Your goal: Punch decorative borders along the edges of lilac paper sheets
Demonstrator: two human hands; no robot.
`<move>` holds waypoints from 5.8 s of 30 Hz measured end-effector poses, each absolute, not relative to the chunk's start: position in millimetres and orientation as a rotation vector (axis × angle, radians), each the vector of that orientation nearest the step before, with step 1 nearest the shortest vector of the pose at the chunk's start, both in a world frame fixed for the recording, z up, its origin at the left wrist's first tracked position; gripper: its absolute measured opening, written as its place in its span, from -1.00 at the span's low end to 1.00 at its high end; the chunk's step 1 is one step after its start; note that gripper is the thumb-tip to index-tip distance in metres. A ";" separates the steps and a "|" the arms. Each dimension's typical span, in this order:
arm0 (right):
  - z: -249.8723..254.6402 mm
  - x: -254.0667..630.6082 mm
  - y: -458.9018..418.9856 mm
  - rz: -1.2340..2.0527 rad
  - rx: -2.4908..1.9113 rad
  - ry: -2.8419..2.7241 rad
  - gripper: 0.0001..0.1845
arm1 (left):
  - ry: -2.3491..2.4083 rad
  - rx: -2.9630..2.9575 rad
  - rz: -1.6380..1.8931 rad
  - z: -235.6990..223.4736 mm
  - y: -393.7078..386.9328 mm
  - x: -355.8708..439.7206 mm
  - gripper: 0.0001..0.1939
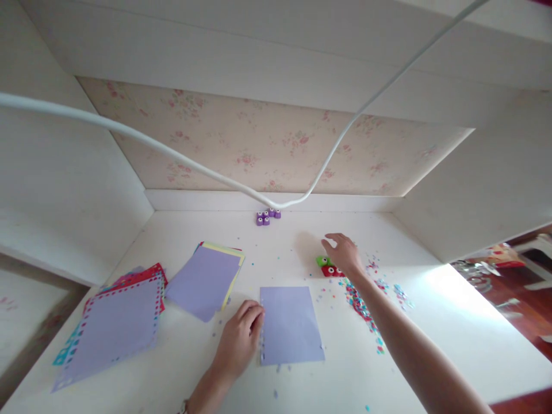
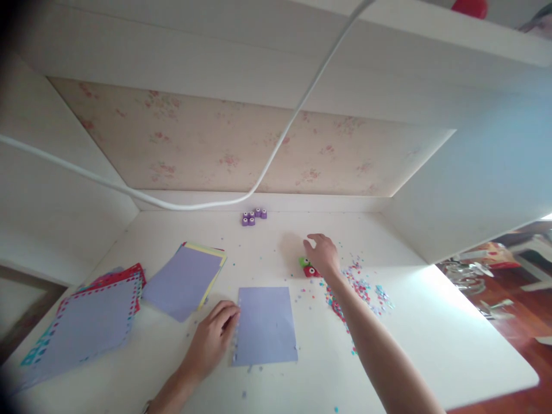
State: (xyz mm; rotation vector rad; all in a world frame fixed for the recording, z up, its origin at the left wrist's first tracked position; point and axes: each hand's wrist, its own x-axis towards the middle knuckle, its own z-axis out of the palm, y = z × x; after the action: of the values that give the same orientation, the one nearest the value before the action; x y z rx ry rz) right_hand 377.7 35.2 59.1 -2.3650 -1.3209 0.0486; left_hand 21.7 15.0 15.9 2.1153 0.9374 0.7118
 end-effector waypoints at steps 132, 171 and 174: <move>54.0 223.2 -41.4 0.434 -1.948 -1.733 -0.71 | 0.904 2.124 0.647 12.8 61.1 23.5 -0.67; 24.8 206.5 -77.7 0.232 -1.831 -1.950 -0.61 | 0.974 1.878 0.514 32.3 70.3 34.3 -0.55; 24.8 206.9 -77.6 0.231 -1.828 -1.954 -0.61 | 1.022 1.875 0.529 34.3 75.1 44.0 -0.60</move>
State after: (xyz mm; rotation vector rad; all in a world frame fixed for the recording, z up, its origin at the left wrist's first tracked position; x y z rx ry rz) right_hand 206.9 -77.6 24.8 -1.8280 -1.9535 0.2315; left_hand 44.0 75.1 34.3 1.8748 1.0221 0.5293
